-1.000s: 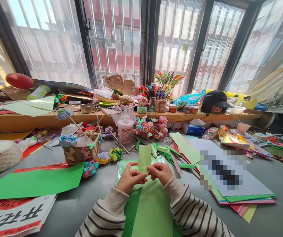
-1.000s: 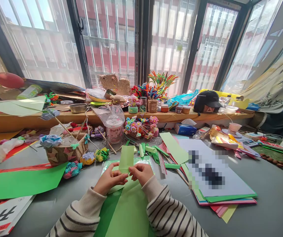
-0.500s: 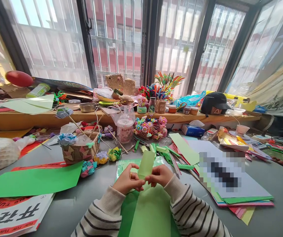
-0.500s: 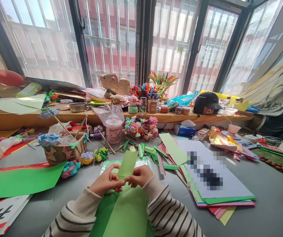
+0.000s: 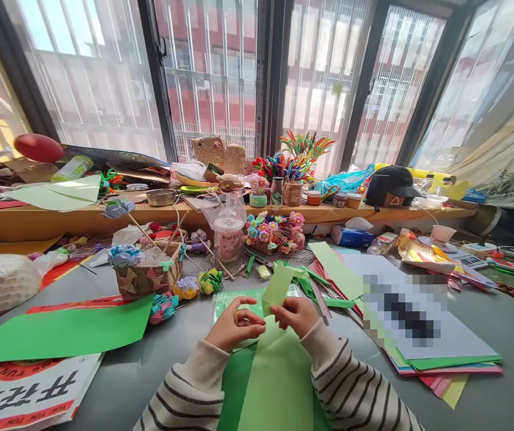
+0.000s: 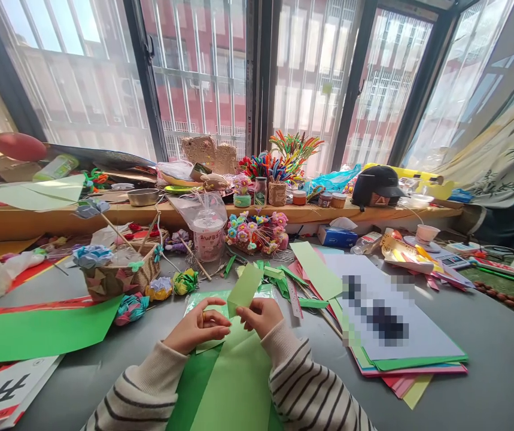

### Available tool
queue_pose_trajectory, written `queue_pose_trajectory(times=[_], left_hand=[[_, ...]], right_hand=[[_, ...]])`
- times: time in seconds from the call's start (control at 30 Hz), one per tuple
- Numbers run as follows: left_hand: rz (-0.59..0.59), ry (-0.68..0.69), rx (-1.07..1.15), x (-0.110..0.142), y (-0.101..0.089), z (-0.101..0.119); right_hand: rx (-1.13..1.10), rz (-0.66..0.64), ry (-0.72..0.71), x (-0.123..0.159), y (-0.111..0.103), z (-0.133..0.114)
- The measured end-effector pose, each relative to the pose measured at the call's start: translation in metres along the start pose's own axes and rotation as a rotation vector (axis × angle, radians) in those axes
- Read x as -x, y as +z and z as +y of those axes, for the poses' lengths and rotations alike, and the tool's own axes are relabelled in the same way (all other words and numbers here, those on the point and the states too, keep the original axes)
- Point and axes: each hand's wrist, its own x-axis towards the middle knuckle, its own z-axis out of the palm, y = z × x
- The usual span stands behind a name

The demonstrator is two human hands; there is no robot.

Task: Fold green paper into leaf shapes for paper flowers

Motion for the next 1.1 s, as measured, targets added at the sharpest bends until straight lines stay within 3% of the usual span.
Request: queue_pose_trajectory(times=[0.43,0.83,1.1], left_hand=[[0.003,0.034,0.010,0.000,0.004,-0.001],[-0.057,0.055,0.004,0.000,0.003,-0.004],[-0.069,0.056,0.019,0.002,0.000,0.000]], right_hand=[[-0.022,-0.062,0.045,0.001,0.003,-0.001],[-0.055,-0.267,0.074,-0.002,-0.004,0.008],[-0.076,-0.187,0.123,-0.001,-0.015,-0.006]])
